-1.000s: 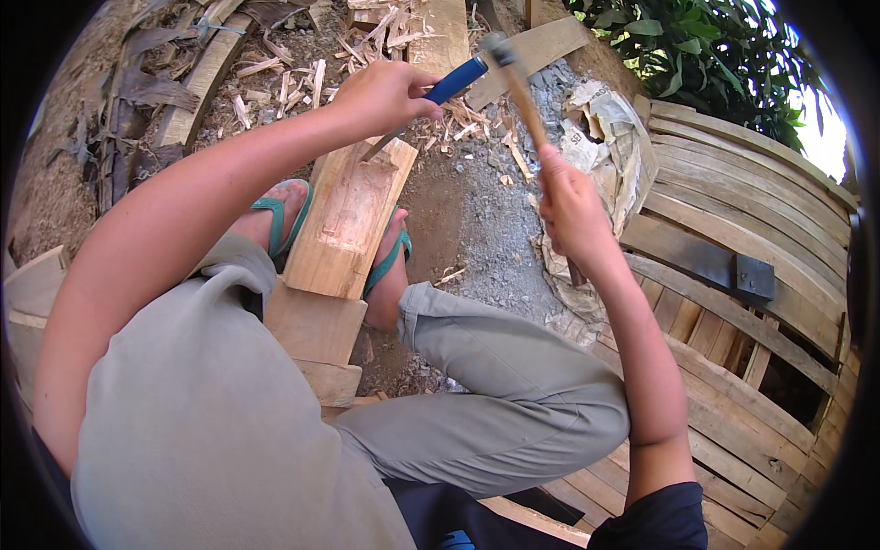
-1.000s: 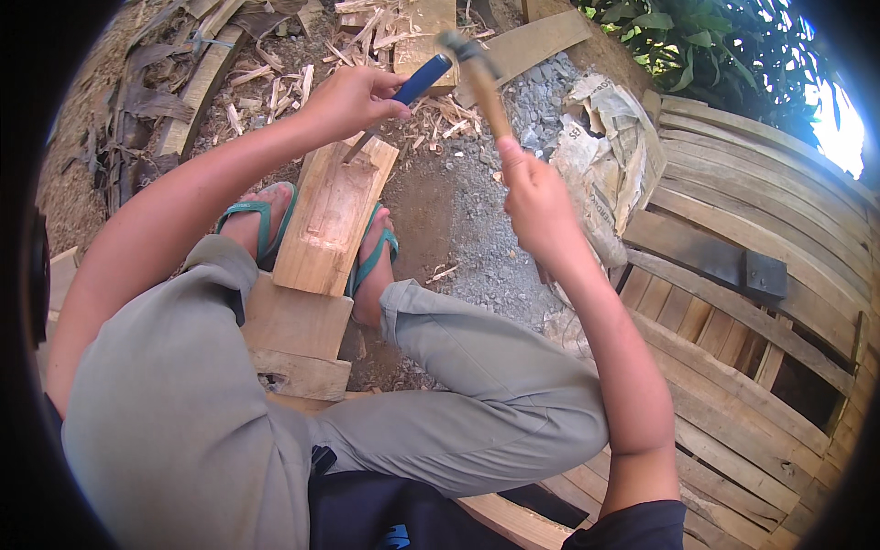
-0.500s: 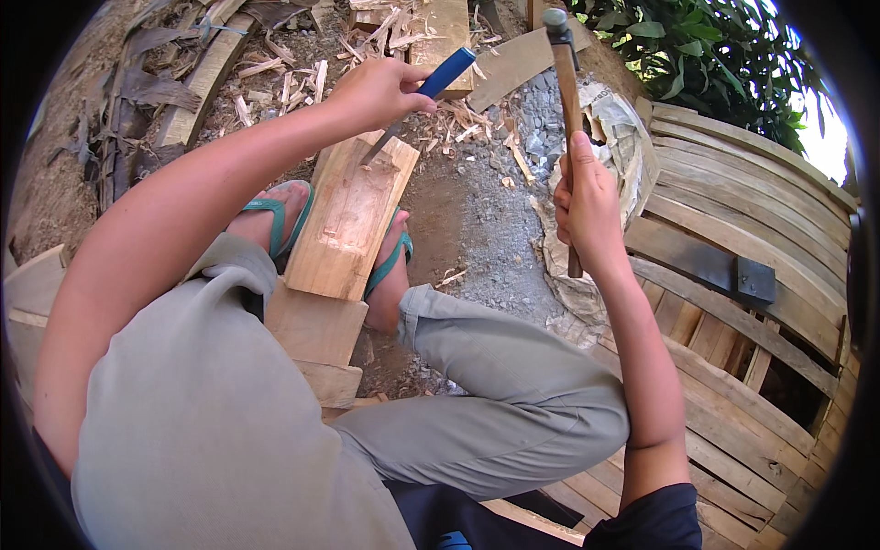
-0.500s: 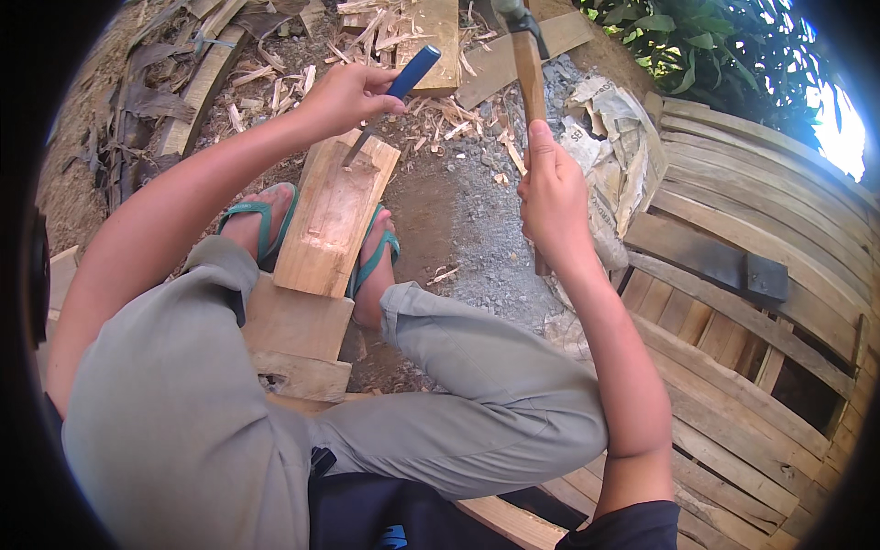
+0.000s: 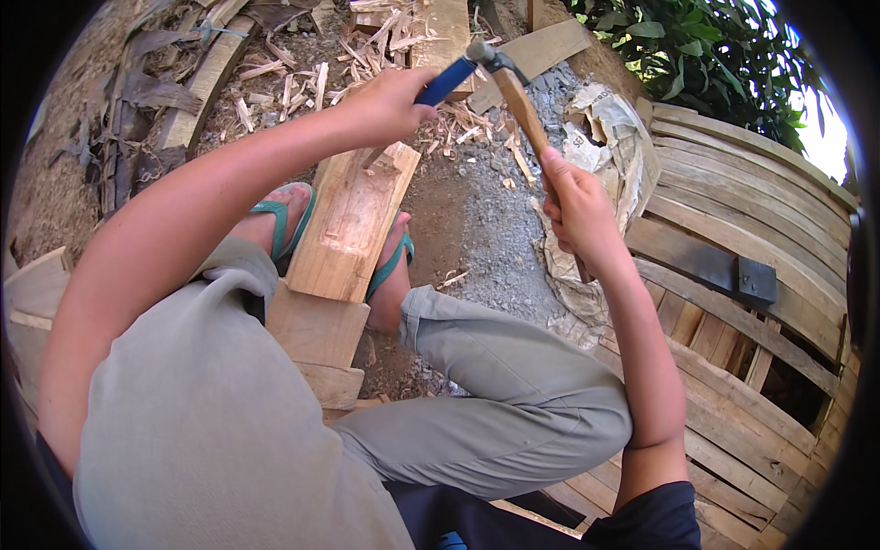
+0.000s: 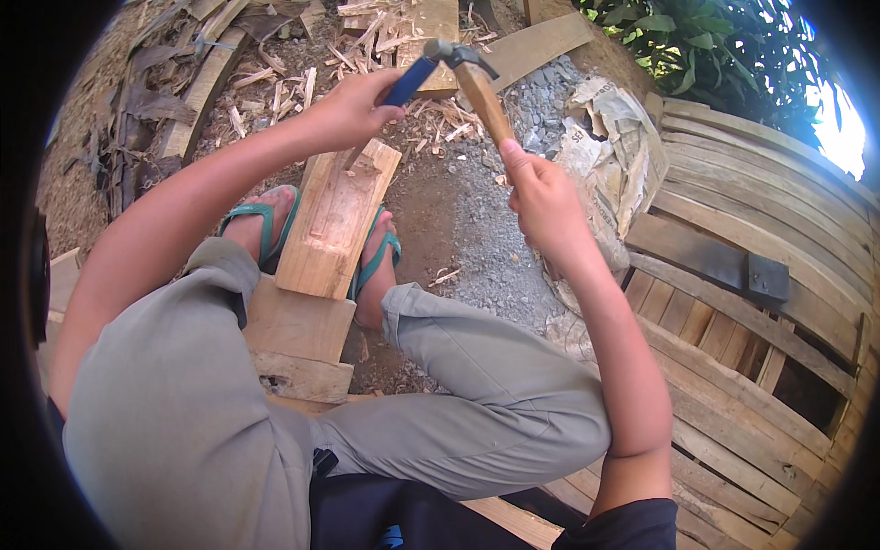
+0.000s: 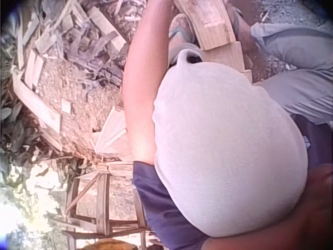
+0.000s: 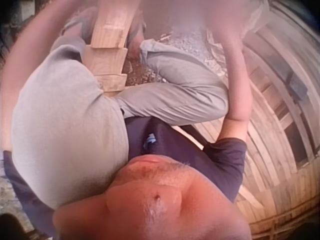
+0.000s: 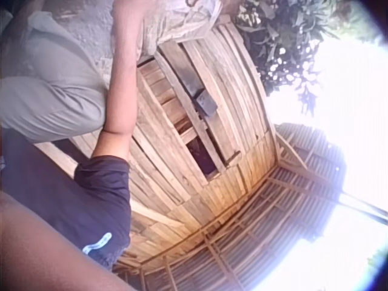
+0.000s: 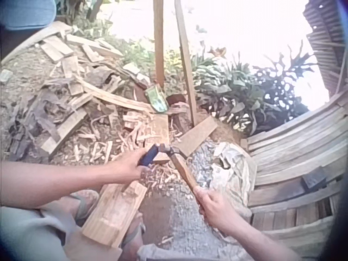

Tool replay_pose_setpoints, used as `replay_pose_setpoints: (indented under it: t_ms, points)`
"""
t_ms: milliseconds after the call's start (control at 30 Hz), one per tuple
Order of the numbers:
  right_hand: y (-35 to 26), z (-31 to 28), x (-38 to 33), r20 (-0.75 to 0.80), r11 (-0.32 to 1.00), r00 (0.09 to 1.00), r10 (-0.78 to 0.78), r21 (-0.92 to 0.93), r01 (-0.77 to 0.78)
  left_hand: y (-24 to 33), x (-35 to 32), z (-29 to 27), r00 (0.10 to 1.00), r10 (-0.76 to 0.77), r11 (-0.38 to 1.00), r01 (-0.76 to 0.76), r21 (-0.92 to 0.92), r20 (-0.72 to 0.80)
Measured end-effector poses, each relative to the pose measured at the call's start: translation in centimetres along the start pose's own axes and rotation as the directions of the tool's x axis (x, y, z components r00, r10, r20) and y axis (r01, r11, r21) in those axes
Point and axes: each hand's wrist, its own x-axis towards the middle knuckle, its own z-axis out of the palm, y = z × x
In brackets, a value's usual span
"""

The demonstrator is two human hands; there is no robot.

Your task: The person carves a rectangular recess into a block of wood by holding a chisel and striking it with a hammer.

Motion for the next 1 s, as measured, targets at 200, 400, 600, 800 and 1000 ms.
replay_pose_setpoints:
  t_ms: [200, 400, 600, 800, 1000]
  points:
    - [0.2, -0.2, -0.4, -0.015, 0.997, 1.0, -0.01, 0.072, 0.011, -1.7, -0.3, -2.3, 0.974, 0.204, 0.876, -0.138, -0.462, 0.096]
    - [-0.4, -1.5, -0.8, -0.057, 0.98, 0.998, 0.011, 0.199, 0.0, 0.0, -0.9, -2.5, 0.972, 0.182, 0.913, -0.11, -0.393, 0.151]
    - [-0.5, -1.9, -1.4, -0.065, 0.987, 0.996, -0.057, 0.144, 0.066, 0.6, -1.1, -2.0, 0.944, 0.241, 0.888, -0.121, -0.444, 0.225]
    - [1.2, -0.4, -2.7, -0.164, 0.88, 0.875, -0.456, -0.227, 0.416, 0.5, -0.9, -2.0, 0.965, 0.155, 0.896, -0.047, -0.441, 0.212]
    - [0.8, 0.0, -3.3, -0.193, 0.932, 0.924, -0.331, -0.219, 0.288, 0.1, -0.9, -1.5, 0.96, 0.2, 0.899, -0.1, -0.426, 0.198]
